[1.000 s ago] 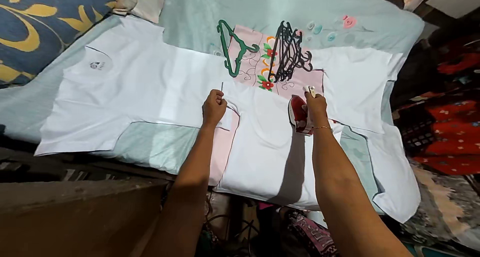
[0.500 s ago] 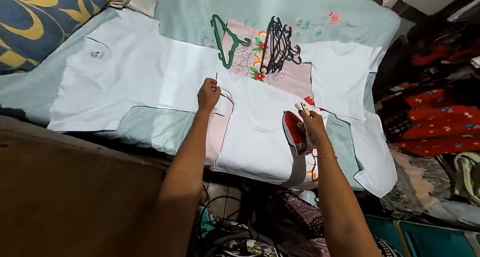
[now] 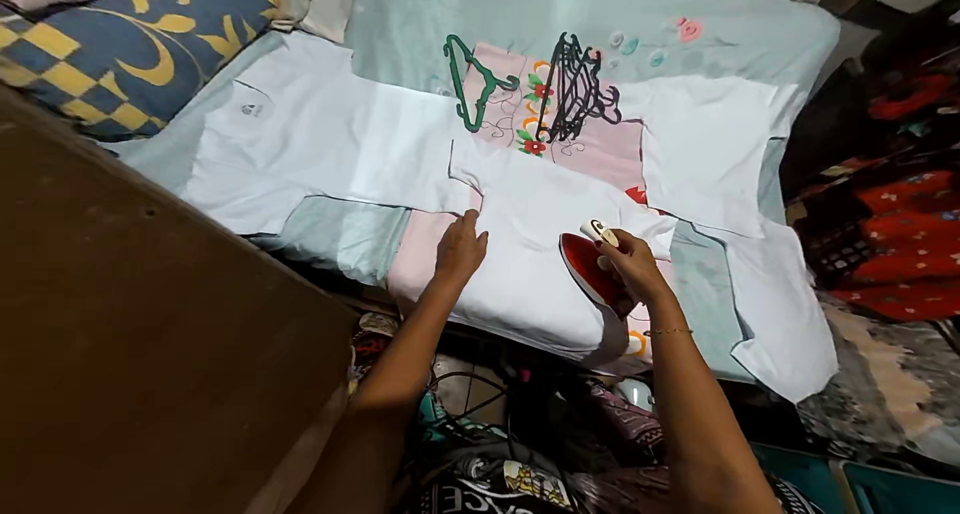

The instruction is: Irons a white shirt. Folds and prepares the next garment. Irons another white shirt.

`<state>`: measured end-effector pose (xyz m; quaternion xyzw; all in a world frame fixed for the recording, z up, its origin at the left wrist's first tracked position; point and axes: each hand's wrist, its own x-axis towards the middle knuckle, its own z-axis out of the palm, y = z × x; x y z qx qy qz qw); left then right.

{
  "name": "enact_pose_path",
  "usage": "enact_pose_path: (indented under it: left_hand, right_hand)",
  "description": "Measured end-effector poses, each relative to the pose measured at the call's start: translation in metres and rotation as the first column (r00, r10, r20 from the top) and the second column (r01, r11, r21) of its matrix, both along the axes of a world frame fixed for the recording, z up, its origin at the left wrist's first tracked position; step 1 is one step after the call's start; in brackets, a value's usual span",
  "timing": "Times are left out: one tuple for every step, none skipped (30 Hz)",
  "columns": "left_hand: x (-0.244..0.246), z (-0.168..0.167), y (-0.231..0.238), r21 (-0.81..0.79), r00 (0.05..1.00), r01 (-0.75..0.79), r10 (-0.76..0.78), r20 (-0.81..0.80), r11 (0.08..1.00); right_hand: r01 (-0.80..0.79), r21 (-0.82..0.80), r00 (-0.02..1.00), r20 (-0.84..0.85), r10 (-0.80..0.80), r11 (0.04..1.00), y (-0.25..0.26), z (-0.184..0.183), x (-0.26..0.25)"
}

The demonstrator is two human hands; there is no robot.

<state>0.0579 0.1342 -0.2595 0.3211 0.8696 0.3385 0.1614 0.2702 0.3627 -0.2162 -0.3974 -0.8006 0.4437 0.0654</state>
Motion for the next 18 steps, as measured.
enact_pose_path:
  left_hand:
    - [0.0,0.003,0.003,-0.025,1.0,-0.007,0.008,0.023,1.0]
    - [0.0,0.006,0.005,-0.046,0.999,-0.01,0.012,0.042,0.999]
    - [0.0,0.01,0.005,-0.061,0.998,-0.011,0.015,0.066,0.998]
    - [0.0,0.014,0.005,-0.066,0.996,-0.012,0.018,0.093,0.998]
    - [-0.001,0.017,0.003,-0.053,0.992,-0.019,0.025,0.124,0.998]
    - [-0.002,0.018,0.0,-0.023,0.987,-0.03,0.034,0.158,0.999]
    - [-0.004,0.019,-0.003,0.011,0.982,-0.045,0.042,0.182,0.999]
    - [-0.005,0.018,-0.007,0.038,0.979,-0.056,0.047,0.198,0.998]
    - [-0.006,0.016,-0.01,0.06,0.978,-0.059,0.046,0.204,0.996]
    - [-0.007,0.013,-0.012,0.081,0.978,-0.057,0.039,0.206,0.995]
    - [-0.008,0.009,-0.015,0.105,0.979,-0.054,0.031,0.203,0.993]
    - [-0.01,0.006,-0.016,0.122,0.979,-0.05,0.025,0.203,0.991]
    - [-0.012,0.001,-0.016,0.133,0.979,-0.045,0.017,0.201,0.99]
    - [-0.014,-0.004,-0.016,0.146,0.981,-0.037,0.008,0.194,0.989]
    - [-0.015,-0.008,-0.016,0.159,0.983,-0.032,0.002,0.186,0.987]
    - [-0.015,-0.012,-0.016,0.172,0.983,-0.035,0.003,0.183,0.984]
    - [-0.016,-0.015,-0.017,0.189,0.982,-0.044,0.008,0.187,0.981]
    - [-0.017,-0.016,-0.017,0.208,0.98,-0.052,0.011,0.197,0.977]
  right_hand:
    - [-0.024,-0.002,1.0,-0.007,0.024,1.0,0.002,-0.001,-0.003]
    - [-0.051,-0.008,0.999,-0.017,0.051,0.999,0.004,-0.002,-0.005]
    - [-0.08,-0.016,0.996,-0.031,0.08,0.997,0.005,-0.002,-0.006]
    - [-0.11,-0.018,0.993,-0.046,0.109,0.994,0.005,-0.002,-0.007]
    - [-0.136,-0.021,0.989,-0.055,0.135,0.99,0.005,-0.001,-0.007]
    - [-0.157,-0.02,0.986,-0.059,0.156,0.987,0.004,0.0,-0.007]
    - [-0.173,-0.018,0.983,-0.058,0.172,0.985,0.003,0.001,-0.008]
    - [-0.188,-0.017,0.981,-0.057,0.186,0.982,0.001,0.001,-0.01]
    - [-0.205,-0.02,0.977,-0.058,0.204,0.979,0.0,0.001,-0.012]
    - [-0.225,-0.018,0.973,-0.059,0.224,0.974,-0.002,0.001,-0.016]
    - [-0.241,-0.023,0.969,-0.052,0.24,0.97,-0.005,0.003,-0.022]
    - [-0.248,-0.027,0.968,-0.041,0.247,0.968,-0.01,0.005,-0.029]
    - [-0.246,-0.028,0.969,-0.031,0.245,0.969,-0.014,0.007,-0.037]
    - [-0.245,-0.025,0.969,-0.024,0.244,0.969,-0.019,0.009,-0.046]
    - [-0.243,-0.019,0.97,-0.02,0.243,0.97,-0.023,0.009,-0.055]
    - [-0.239,-0.015,0.971,-0.018,0.239,0.971,-0.027,0.008,-0.065]
    - [-0.242,-0.01,0.97,-0.01,0.242,0.97,-0.031,0.009,-0.076]
    - [-0.25,-0.004,0.968,-0.003,0.25,0.968,-0.035,0.01,-0.088]
